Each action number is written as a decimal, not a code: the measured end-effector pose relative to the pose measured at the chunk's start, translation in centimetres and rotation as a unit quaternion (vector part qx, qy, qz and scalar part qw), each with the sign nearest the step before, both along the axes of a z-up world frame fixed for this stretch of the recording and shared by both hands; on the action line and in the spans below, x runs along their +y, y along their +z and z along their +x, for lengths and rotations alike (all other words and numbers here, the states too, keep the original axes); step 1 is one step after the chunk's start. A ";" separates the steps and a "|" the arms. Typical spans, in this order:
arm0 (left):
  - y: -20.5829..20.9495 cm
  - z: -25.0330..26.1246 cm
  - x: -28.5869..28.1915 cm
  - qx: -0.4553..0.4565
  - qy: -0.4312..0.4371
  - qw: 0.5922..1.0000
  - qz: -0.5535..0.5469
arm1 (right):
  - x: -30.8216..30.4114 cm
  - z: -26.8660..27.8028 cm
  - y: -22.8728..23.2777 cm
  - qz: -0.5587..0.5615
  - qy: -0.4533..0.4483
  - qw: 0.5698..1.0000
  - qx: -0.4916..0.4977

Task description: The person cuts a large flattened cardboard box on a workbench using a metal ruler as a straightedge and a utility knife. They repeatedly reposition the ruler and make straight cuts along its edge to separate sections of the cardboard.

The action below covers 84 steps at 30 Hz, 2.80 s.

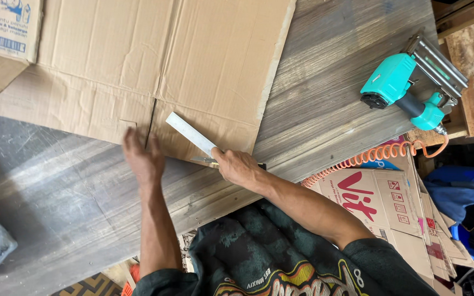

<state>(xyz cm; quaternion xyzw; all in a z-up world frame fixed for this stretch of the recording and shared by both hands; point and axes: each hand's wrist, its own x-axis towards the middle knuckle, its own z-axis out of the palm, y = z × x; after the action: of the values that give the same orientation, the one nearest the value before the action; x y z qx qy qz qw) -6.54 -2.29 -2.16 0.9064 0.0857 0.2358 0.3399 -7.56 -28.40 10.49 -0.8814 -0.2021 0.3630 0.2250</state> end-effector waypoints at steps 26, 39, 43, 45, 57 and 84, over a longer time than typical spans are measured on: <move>8.1 -4.6 -8.0 0.382 -0.057 0.921 -0.058 | 7.7 7.1 -0.7 -0.023 0.174 0.977 -0.125; 3.0 -3.0 -9.8 0.239 0.031 0.967 -0.079 | 9.3 9.5 -2.6 0.166 0.156 0.968 -0.110; -1.2 -2.9 -9.3 0.236 0.047 0.966 -0.094 | 9.2 9.4 -6.7 0.175 0.147 0.967 -0.114; 0.9 -2.4 -9.3 0.243 0.047 0.966 -0.072 | 9.3 9.4 -9.8 0.195 0.145 0.959 -0.144; 0.5 0.2 -5.7 0.282 0.095 0.953 0.052 | 1.5 10.8 -7.7 0.083 0.078 0.984 -0.139; 5.4 0.9 -11.7 0.326 -0.047 0.940 0.084 | -11.3 1.2 -8.4 0.084 -0.029 0.967 -0.238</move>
<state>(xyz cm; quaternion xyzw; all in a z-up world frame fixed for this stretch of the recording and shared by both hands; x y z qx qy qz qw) -5.64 -13.99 3.26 0.9619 0.1290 -0.0829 0.2265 -6.38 -39.75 2.09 -0.9258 -0.2539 0.1172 0.2543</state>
